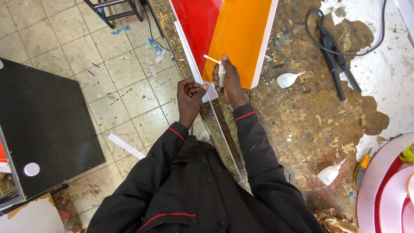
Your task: The person applies glue to white plastic strips and attaches them to the edges of a large red and orange letter-shaped sign. They use a hot glue gun to secure the strips along the perimeter, pressing them into place by hand.
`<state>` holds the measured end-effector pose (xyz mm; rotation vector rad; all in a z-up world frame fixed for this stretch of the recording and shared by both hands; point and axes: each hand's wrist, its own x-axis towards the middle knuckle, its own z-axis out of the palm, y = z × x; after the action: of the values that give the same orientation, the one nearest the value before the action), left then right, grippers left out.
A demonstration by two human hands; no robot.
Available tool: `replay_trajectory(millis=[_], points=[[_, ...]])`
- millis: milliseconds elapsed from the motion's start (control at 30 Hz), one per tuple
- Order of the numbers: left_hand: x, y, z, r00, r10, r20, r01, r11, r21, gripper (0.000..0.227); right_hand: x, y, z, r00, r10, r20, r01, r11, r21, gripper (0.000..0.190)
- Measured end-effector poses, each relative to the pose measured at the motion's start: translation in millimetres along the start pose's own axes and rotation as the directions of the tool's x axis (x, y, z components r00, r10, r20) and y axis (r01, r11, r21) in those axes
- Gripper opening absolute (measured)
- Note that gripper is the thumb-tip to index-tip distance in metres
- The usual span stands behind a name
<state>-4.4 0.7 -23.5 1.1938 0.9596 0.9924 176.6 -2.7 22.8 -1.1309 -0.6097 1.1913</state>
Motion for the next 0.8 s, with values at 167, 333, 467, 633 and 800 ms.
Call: replay_trajectory(millis=[167, 333, 467, 633, 800], points=[[-2, 7, 0, 1.000, 0.007, 0.008, -0.006, 1.000, -0.014, 0.054, -4, -7, -1, 0.998, -0.060, 0.000, 0.060, 0.994, -0.094, 0.067], [-2, 4, 0, 1.000, 0.015, 0.011, -0.015, 1.000, -0.022, 0.055, -2, -7, -7, 0.998, -0.058, 0.021, 0.060, 0.993, -0.099, 0.065], [-1, -1, -1, 1.000, 0.016, -0.001, -0.016, 1.000, -0.025, 0.056, -3, -6, -7, 0.998, -0.054, -0.014, 0.053, 0.998, -0.034, 0.066], [-1, 0, -1, 1.000, 0.000, -0.001, 0.000, 1.000, -0.017, 0.059, -15, -10, -12, 1.000, -0.030, 0.005, 0.030, 1.000, -0.009, 0.067], [-4, 6, 0, 0.999, 0.025, 0.021, -0.025, 1.000, -0.018, 0.054, -29, -18, -21, 0.993, -0.109, -0.050, 0.107, 0.993, -0.052, 0.060]])
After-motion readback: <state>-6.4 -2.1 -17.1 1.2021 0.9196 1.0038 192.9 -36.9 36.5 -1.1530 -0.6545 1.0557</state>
